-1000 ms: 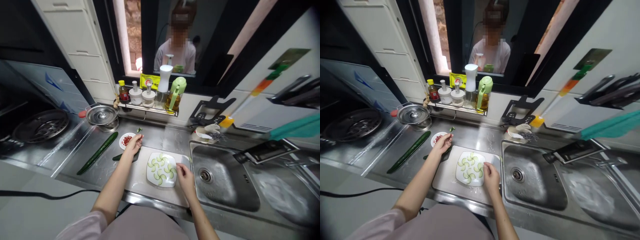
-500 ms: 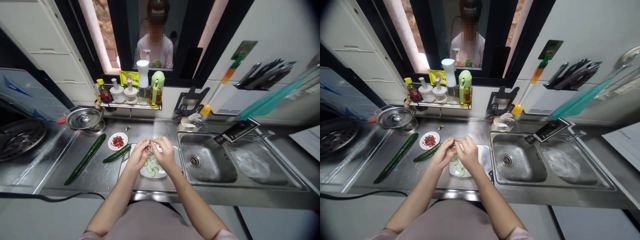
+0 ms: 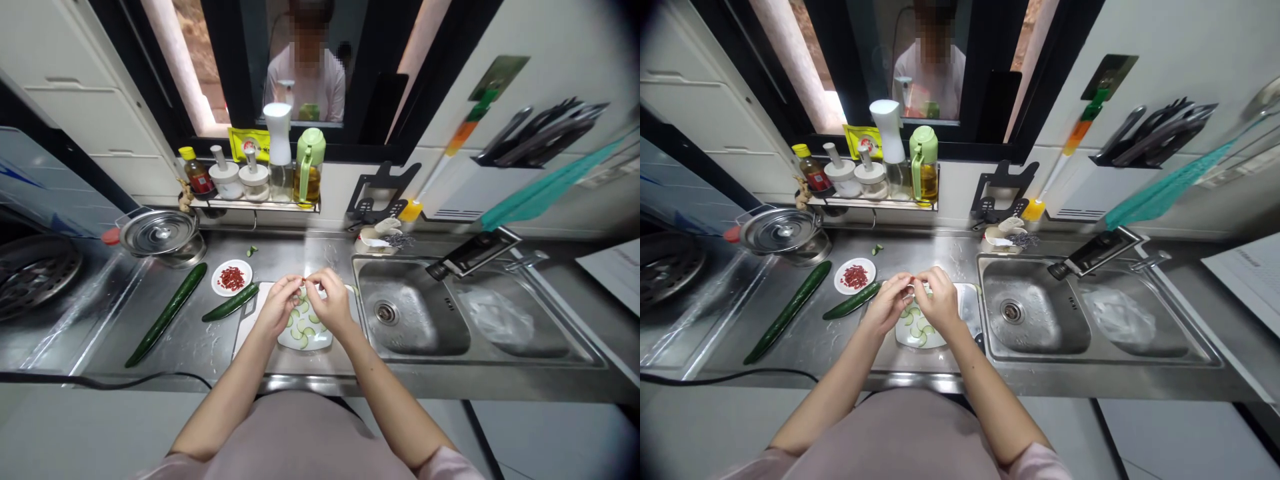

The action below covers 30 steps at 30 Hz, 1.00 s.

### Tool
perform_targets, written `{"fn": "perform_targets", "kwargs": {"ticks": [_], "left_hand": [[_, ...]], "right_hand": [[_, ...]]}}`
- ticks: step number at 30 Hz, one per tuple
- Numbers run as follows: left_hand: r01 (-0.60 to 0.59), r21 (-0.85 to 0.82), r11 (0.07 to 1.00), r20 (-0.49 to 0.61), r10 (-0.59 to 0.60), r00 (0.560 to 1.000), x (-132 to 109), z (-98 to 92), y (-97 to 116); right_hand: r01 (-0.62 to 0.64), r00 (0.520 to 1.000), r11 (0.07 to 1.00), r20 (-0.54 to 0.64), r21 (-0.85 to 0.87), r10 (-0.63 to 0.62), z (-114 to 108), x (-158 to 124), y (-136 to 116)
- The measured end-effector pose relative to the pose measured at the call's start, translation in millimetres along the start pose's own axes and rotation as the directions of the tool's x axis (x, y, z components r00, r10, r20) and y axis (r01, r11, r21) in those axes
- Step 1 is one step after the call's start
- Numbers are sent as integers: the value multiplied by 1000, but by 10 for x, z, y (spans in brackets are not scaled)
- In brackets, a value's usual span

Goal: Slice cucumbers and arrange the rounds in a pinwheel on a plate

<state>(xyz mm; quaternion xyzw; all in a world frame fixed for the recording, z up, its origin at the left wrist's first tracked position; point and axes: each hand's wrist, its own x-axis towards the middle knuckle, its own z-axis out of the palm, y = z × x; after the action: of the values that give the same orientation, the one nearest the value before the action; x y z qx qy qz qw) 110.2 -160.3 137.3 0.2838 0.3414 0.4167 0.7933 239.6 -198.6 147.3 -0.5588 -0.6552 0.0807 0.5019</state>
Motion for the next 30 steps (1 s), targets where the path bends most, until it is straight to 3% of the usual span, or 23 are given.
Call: {"fn": "perform_targets", "kwargs": {"ticks": [3, 6, 10, 13, 16, 18, 20, 23, 30], "left_hand": [[-66, 82, 994, -124, 76, 989, 107, -142, -34], [-150, 247, 957, -273, 218, 937, 257, -396, -115], [-185, 466, 865, -336, 366, 868, 460, -733, -340], [-60, 701, 711, -300, 370, 879, 570, -872, -550], [105, 904, 414, -247, 304, 920, 630, -908, -709], [153, 961, 231, -215, 273, 938, 655, -896, -770], [161, 981, 107, -183, 251, 951, 679, -871, -800], [147, 989, 12, -146, 219, 965, 718, -830, -815], [112, 992, -52, -101, 177, 979, 788, -769, -854]], "right_hand": [[-118, 993, 991, -17, 59, 119, -1, -22, 178], [-278, 959, 959, -31, 58, 280, 34, -122, 506], [-417, 898, 904, 108, -97, 426, 183, -376, 977], [-384, 840, 882, 293, -272, 456, 336, -539, 1177], [-279, 792, 873, 418, -399, 444, 472, -599, 1232], [-208, 770, 867, 471, -453, 431, 541, -594, 1228], [-155, 749, 854, 504, -497, 430, 594, -581, 1220], [-113, 730, 838, 527, -534, 435, 646, -571, 1219], [-102, 725, 823, 525, -558, 446, 694, -579, 1231]]}}
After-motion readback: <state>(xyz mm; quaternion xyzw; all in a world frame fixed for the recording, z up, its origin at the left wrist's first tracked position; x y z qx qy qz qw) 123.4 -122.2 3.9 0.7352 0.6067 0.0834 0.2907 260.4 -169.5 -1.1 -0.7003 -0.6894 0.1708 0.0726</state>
